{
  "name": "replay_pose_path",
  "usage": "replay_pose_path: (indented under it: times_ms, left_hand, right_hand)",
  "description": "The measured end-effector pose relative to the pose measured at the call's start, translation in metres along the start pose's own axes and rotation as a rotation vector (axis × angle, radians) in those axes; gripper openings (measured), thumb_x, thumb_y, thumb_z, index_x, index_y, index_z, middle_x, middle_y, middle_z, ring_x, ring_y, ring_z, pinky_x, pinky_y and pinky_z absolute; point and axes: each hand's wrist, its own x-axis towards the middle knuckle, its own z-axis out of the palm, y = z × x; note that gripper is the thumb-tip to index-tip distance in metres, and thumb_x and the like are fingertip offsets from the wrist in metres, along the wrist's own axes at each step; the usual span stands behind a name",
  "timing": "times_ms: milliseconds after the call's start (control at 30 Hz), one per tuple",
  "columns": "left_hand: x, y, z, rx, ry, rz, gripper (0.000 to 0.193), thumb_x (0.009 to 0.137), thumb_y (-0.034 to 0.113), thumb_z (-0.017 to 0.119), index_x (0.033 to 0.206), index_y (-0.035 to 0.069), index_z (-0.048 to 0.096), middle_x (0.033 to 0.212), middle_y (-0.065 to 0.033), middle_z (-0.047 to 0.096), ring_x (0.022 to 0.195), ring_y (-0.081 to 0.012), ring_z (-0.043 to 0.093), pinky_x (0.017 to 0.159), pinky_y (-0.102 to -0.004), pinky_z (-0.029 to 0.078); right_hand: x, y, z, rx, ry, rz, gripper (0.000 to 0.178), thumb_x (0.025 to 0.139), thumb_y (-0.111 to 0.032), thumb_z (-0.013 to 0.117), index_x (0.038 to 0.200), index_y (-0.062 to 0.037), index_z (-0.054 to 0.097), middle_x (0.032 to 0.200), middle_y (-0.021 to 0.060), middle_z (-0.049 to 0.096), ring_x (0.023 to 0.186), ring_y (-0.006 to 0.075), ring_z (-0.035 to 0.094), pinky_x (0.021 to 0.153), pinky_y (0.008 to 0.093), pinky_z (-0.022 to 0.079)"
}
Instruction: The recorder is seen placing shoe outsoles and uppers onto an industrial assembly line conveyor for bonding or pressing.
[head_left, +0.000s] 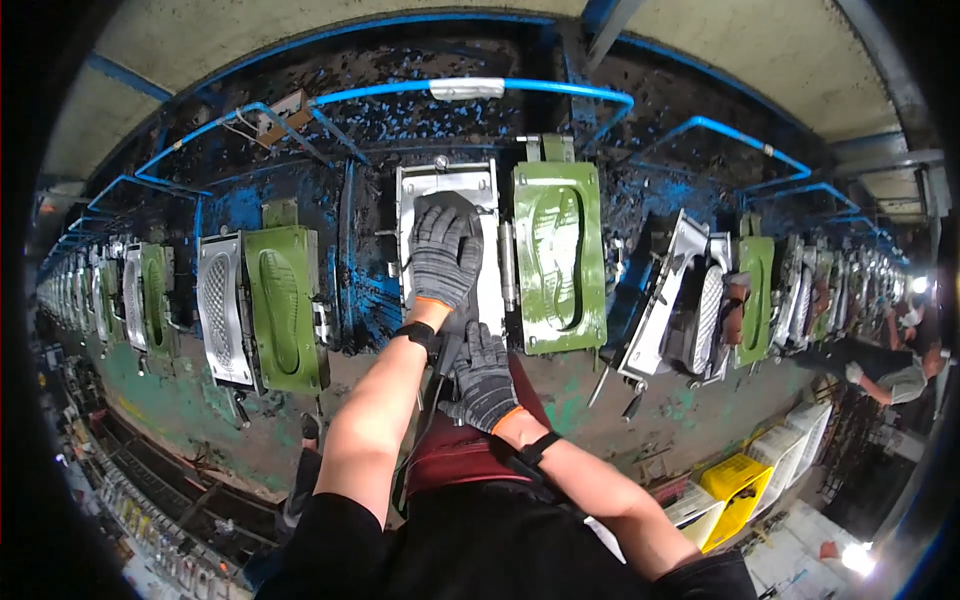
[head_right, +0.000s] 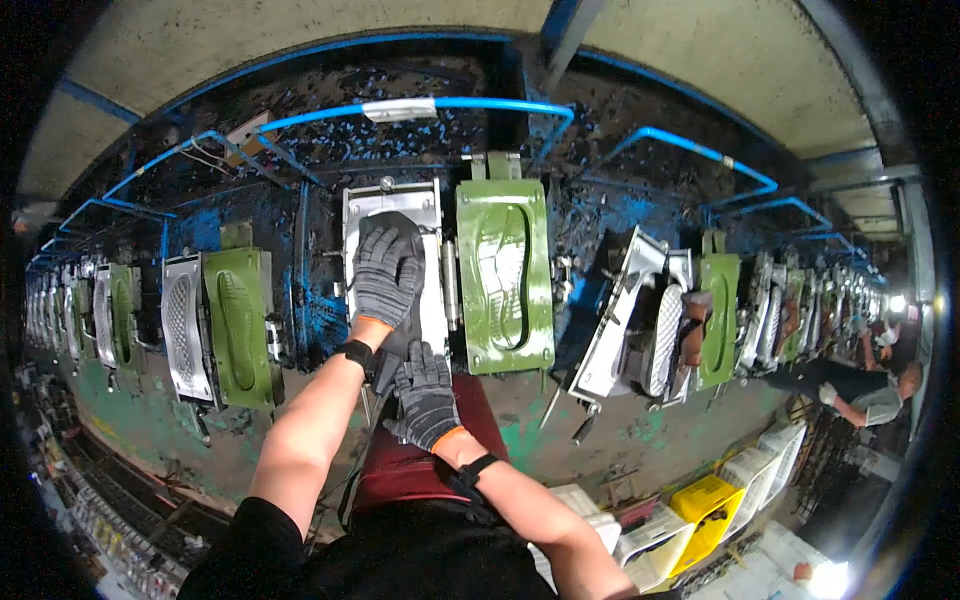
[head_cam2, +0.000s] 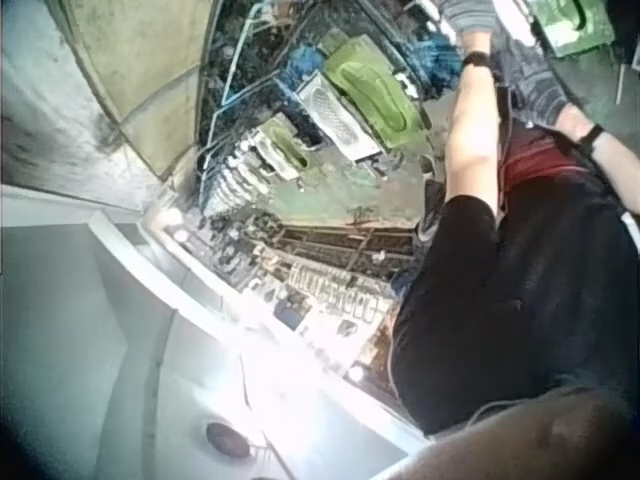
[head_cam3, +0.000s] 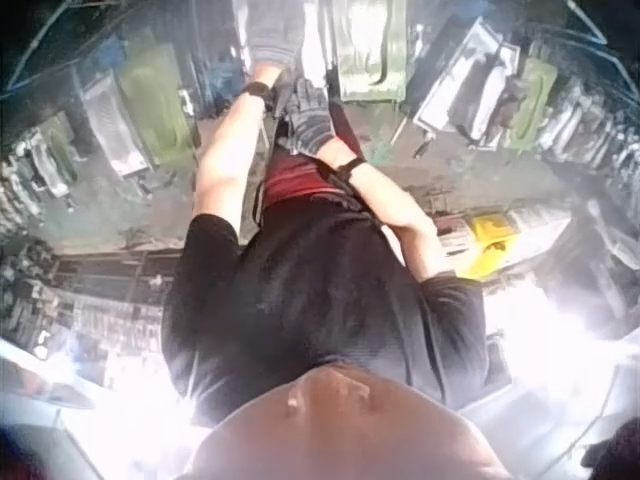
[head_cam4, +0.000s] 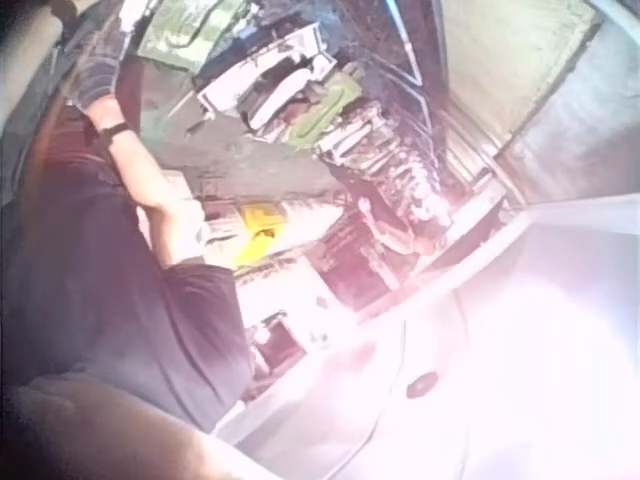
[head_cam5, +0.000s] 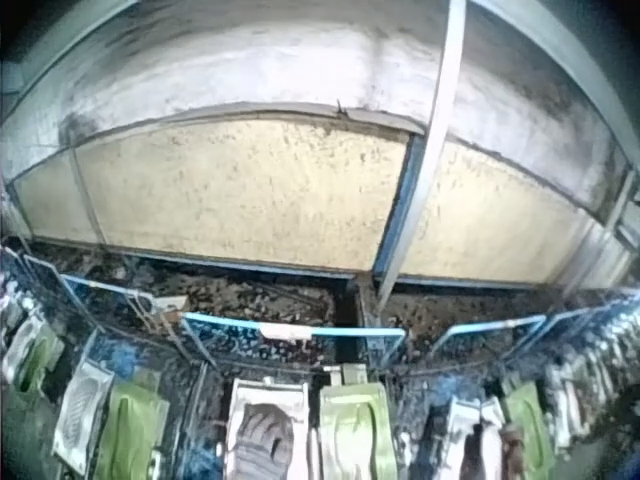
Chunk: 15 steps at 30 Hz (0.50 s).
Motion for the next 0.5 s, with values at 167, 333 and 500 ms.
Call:
replay_pose_path:
  times_ms: [167,333,500]
  left_hand:
    - [0.016,0.051,-0.002,0.413,-0.460,0.046,0.085,0.090,0.056,0.059,0.149,-0.005,0.047,0.155,-0.0314,0.039,0.146,-0.0537,0.026,0.123,-0.0654,0.009]
    - [0.013,0.050,0.002,0.409,-0.365,-0.021,0.081,0.090,0.053,0.060,0.149,-0.002,0.048,0.156,-0.0278,0.039,0.147,-0.0508,0.026,0.124,-0.0630,0.012]
    - [0.011,0.048,-0.004,0.349,-0.329,-0.077,0.076,0.090,0.048,0.062,0.148,0.001,0.050,0.153,-0.0234,0.044,0.144,-0.0482,0.033,0.124,-0.0600,0.016]
  right_hand:
    - [-0.007,0.016,0.002,0.124,-0.063,0.079,0.095,0.065,-0.049,0.083,0.138,0.0033,0.053,0.156,0.0282,0.038,0.146,0.0472,0.033,0.117,0.0641,0.025]
    - [-0.015,0.005,0.022,0.195,-0.349,0.286,0.042,0.079,-0.038,0.071,0.105,-0.0049,0.068,0.086,0.0187,0.074,0.080,0.0367,0.073,0.071,0.0508,0.057]
    - [-0.009,0.015,0.033,0.254,-0.507,0.350,0.047,0.079,-0.029,0.069,0.118,-0.0025,0.068,0.107,0.0235,0.073,0.101,0.0409,0.070,0.087,0.0510,0.056]
